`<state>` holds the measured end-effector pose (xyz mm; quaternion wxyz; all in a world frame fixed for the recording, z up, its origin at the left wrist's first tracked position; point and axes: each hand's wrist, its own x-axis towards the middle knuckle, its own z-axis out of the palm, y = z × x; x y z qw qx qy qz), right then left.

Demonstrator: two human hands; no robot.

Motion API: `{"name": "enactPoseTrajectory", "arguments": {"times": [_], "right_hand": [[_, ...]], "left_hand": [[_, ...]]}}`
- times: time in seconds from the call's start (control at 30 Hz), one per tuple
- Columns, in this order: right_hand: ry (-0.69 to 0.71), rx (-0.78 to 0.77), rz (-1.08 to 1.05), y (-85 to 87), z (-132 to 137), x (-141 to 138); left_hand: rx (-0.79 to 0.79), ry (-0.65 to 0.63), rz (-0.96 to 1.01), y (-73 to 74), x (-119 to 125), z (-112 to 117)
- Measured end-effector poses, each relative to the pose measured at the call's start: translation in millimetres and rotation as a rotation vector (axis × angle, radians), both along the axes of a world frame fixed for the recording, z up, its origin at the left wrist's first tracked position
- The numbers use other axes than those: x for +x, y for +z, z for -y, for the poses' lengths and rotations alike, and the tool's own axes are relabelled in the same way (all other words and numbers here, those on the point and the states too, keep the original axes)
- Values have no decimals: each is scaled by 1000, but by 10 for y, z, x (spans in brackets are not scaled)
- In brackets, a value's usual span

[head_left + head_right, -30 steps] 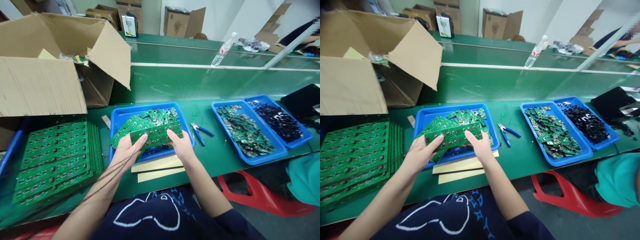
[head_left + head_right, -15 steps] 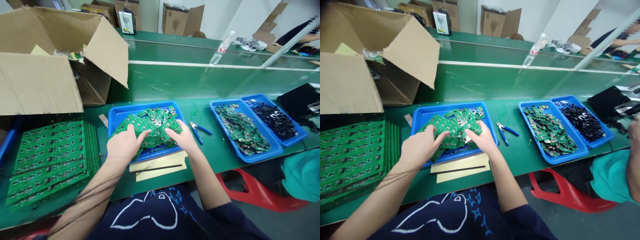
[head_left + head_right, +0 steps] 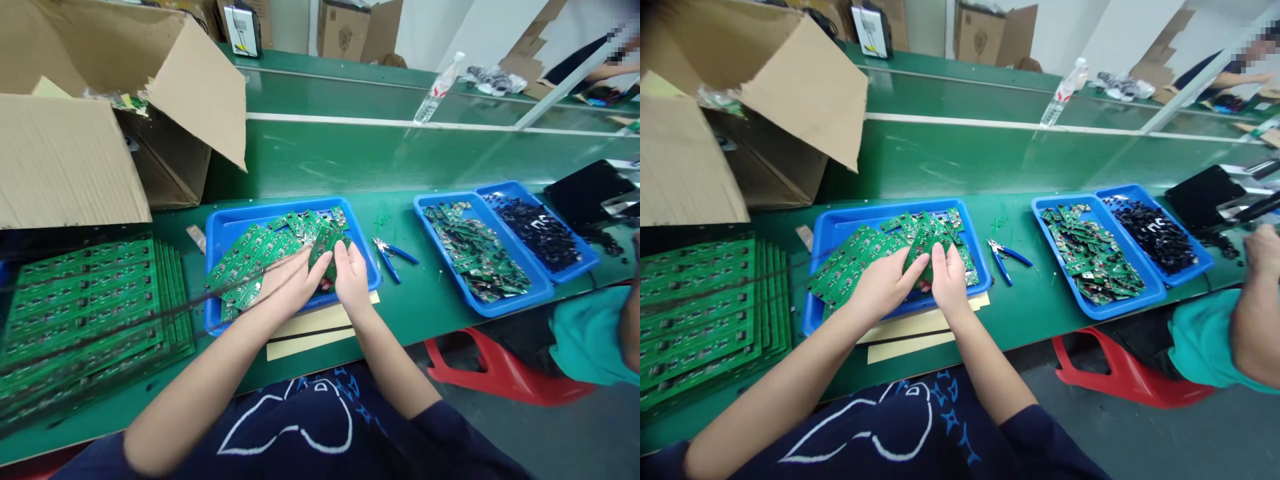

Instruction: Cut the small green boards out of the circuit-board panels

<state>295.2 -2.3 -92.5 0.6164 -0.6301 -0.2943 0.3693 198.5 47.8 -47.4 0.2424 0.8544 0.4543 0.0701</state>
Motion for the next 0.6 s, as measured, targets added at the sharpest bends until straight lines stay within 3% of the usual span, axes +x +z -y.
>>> {"name": "enactPoseTrajectory", "arguments": {"times": [0.23,0.37,0.5,0.6], "right_hand": [[-110,-101,383,-81,-13,90],[-130,-180,621,-160,-18,164],[-53,-285,665,-146,-24,320],[-32,-298,702,-44,13,461]], "left_hand": [[38,49,-175,-122,196,96],[80,2,-225,-183,263,118],[88,-66,-237,-90,247,36],[146,-38,-225,47,76,-60]]}}
